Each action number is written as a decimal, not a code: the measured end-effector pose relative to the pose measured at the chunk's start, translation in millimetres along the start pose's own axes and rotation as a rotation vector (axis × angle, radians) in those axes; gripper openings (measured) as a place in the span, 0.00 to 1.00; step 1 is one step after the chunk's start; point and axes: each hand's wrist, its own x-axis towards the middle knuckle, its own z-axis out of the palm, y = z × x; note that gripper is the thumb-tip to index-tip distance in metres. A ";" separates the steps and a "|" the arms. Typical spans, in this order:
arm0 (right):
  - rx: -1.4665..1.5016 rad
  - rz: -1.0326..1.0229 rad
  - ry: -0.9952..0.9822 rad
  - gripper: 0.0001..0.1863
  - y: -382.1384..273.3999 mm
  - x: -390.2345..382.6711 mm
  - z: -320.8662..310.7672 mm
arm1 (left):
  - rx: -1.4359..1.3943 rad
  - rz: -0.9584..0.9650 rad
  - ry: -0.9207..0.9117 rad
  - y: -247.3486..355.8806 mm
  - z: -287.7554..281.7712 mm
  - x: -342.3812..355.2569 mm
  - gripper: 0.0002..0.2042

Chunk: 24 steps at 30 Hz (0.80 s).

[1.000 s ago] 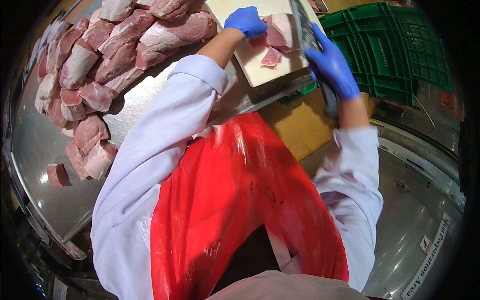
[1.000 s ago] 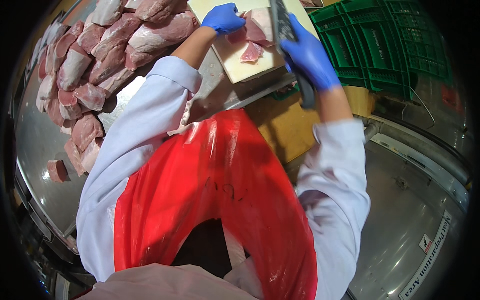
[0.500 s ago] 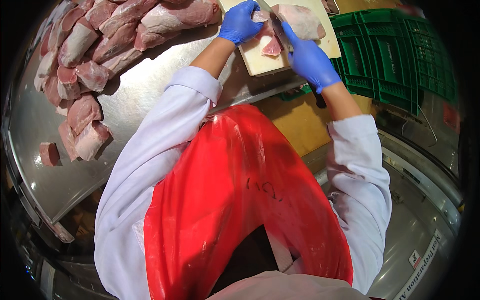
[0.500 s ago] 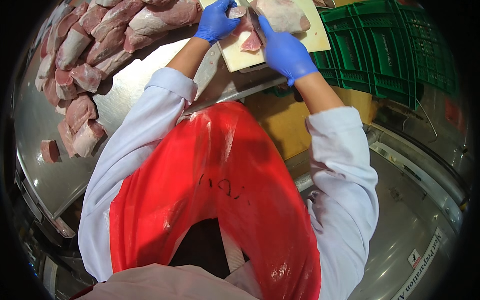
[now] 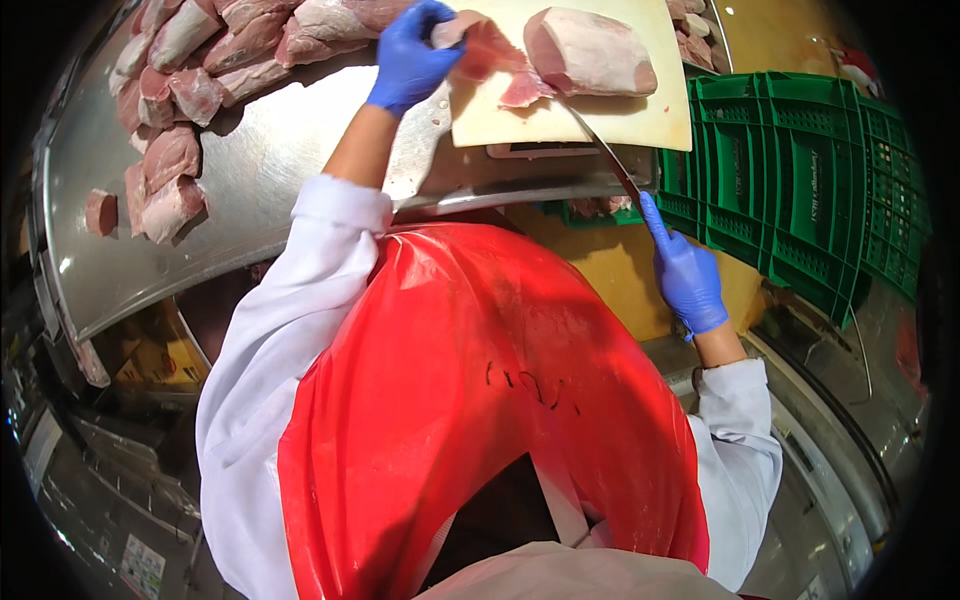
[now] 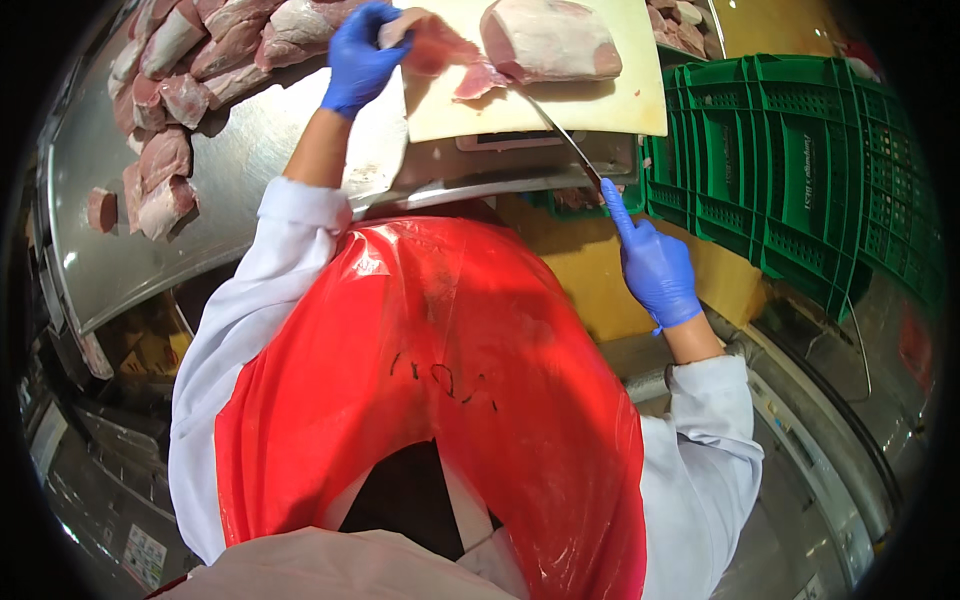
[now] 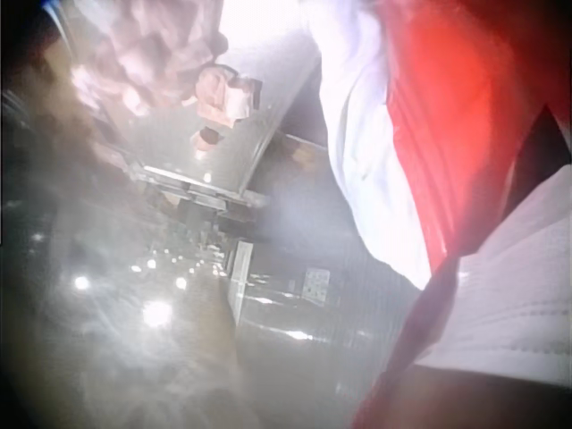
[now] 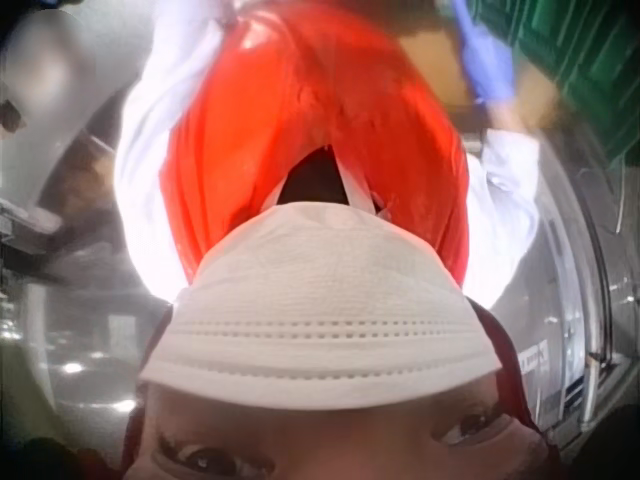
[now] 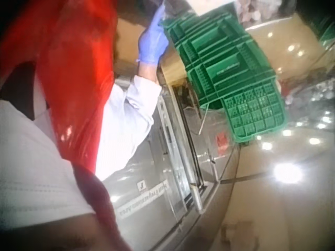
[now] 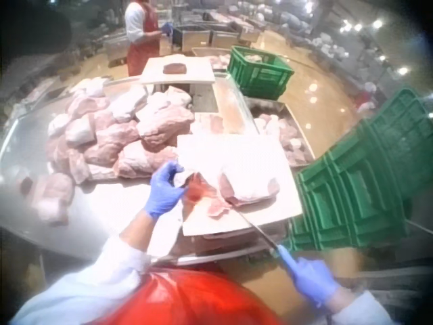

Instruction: The person cuts large pieces of raw meat into smaller portions using a knife on a cutting board placed on a digital scale. The person repeatedly trims fat and separates meat pieces, placing the cut portions into a green crate.

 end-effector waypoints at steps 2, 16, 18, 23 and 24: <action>0.169 -0.076 0.095 0.46 26.5 1.8 19.0 | -0.152 -0.004 -0.010 33.0 -28.9 -8.3 0.18; 1.511 0.079 0.468 0.42 83.2 51.4 97.5 | 1.510 -1.479 0.170 129.2 -456.5 -400.8 0.25; 1.568 0.139 0.502 0.38 72.4 43.2 93.9 | 1.442 -0.745 0.390 56.9 -355.7 -372.5 0.29; 1.893 0.098 0.505 0.18 53.7 86.0 44.6 | 0.423 -0.211 0.077 81.3 -66.1 -68.9 0.21; 1.887 0.051 0.476 0.15 50.7 100.6 35.0 | 0.394 -0.131 0.042 72.7 -30.8 -36.5 0.19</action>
